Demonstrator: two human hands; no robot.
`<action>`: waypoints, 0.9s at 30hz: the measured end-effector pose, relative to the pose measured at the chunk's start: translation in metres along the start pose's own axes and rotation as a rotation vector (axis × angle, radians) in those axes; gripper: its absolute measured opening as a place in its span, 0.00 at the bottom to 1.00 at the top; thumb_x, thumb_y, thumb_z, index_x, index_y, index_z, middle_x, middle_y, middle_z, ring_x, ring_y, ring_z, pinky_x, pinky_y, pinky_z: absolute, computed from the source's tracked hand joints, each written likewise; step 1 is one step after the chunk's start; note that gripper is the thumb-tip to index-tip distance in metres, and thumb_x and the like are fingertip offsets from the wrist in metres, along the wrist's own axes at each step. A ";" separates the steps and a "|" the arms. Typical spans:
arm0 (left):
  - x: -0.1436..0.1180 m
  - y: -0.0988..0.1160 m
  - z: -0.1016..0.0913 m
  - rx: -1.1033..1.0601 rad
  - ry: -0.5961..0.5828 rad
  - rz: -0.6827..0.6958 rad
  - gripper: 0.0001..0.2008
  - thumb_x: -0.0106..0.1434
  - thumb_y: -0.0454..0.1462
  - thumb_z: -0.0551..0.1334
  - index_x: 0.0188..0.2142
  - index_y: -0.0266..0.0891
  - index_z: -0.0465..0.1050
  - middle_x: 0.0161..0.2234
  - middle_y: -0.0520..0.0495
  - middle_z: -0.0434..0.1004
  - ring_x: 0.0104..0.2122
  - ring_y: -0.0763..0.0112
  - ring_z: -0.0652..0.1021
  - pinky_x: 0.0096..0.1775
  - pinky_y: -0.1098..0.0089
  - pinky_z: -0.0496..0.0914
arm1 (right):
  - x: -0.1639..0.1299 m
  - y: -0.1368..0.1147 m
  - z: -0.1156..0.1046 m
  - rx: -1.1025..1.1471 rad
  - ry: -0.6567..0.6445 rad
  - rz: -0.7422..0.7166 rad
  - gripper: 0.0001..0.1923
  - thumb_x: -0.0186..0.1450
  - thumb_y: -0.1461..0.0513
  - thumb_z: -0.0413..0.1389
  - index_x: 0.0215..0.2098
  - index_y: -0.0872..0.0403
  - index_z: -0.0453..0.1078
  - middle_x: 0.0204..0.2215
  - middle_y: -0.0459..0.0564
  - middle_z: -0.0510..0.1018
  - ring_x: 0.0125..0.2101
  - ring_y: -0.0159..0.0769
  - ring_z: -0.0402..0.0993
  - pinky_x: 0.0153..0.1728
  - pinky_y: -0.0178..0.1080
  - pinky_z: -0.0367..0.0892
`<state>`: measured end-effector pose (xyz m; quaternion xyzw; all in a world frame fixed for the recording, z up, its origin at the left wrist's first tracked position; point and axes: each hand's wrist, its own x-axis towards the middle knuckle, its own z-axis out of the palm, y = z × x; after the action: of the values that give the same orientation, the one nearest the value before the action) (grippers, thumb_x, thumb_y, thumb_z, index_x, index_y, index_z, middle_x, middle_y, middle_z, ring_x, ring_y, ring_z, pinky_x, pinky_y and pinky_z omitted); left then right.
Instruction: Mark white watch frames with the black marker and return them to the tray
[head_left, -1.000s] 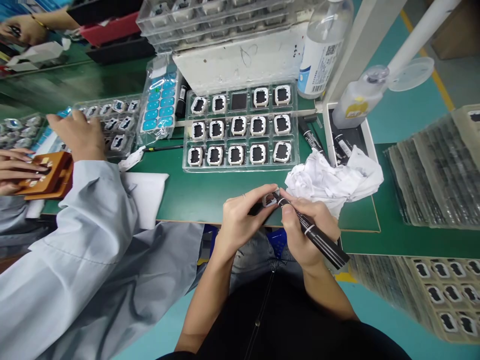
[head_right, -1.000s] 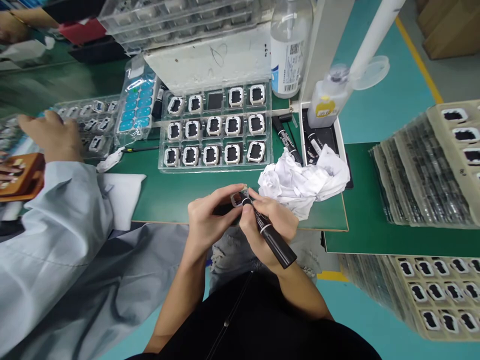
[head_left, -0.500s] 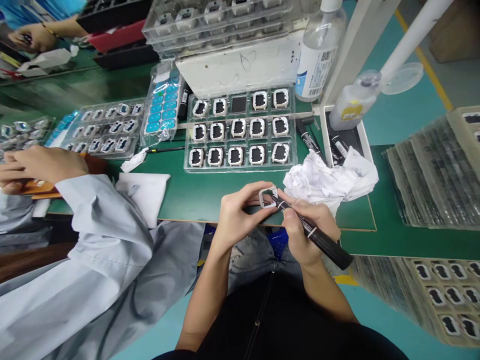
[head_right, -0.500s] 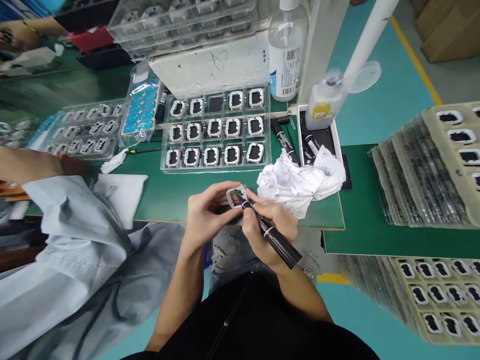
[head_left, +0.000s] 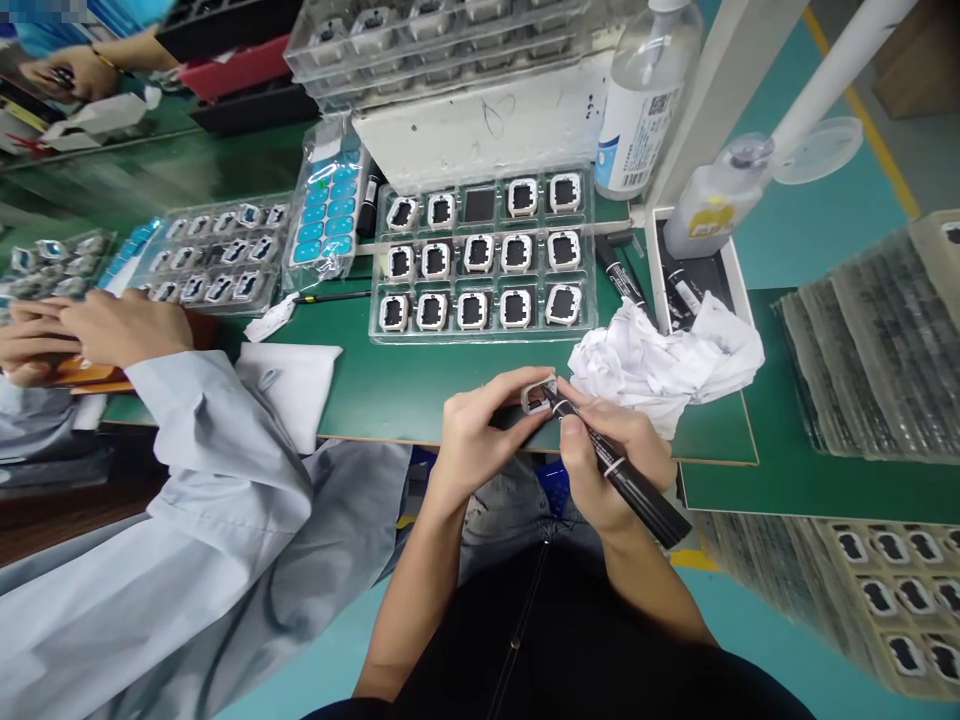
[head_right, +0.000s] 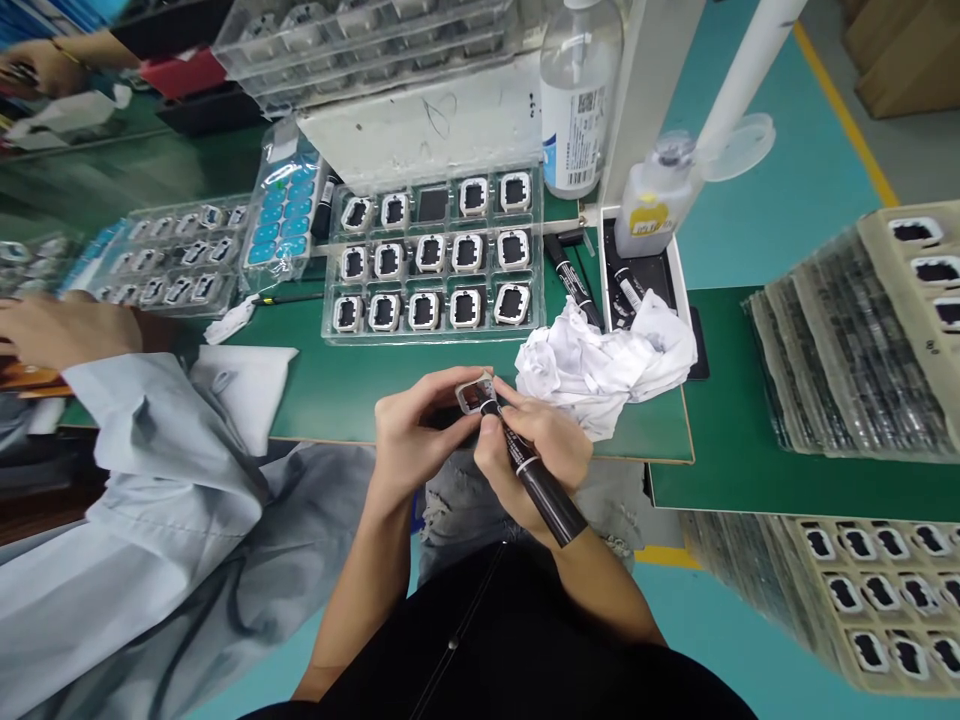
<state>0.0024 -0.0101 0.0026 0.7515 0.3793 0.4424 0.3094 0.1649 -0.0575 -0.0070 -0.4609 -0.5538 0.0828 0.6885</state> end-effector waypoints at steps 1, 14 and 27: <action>0.000 0.000 0.000 0.016 0.000 0.000 0.18 0.77 0.38 0.76 0.64 0.47 0.86 0.59 0.46 0.94 0.52 0.64 0.94 0.58 0.68 0.90 | 0.001 0.000 0.000 -0.004 0.000 -0.007 0.08 0.76 0.66 0.68 0.50 0.48 0.80 0.44 0.50 0.92 0.46 0.53 0.95 0.43 0.47 0.94; -0.003 -0.004 0.002 0.139 0.018 0.053 0.19 0.77 0.38 0.76 0.65 0.49 0.86 0.57 0.48 0.95 0.45 0.67 0.95 0.52 0.70 0.90 | 0.004 -0.004 0.000 -0.057 -0.006 0.025 0.08 0.76 0.67 0.67 0.48 0.47 0.79 0.44 0.49 0.93 0.45 0.52 0.96 0.42 0.46 0.94; 0.000 -0.001 -0.002 -0.048 -0.023 -0.037 0.18 0.77 0.40 0.77 0.64 0.46 0.86 0.60 0.43 0.93 0.54 0.60 0.94 0.60 0.66 0.90 | 0.005 -0.004 -0.005 0.019 0.007 0.085 0.04 0.77 0.63 0.68 0.44 0.48 0.78 0.41 0.49 0.93 0.32 0.45 0.93 0.37 0.44 0.91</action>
<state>0.0001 -0.0095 0.0020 0.7416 0.3788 0.4371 0.3397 0.1692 -0.0589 -0.0007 -0.4776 -0.5304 0.1159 0.6907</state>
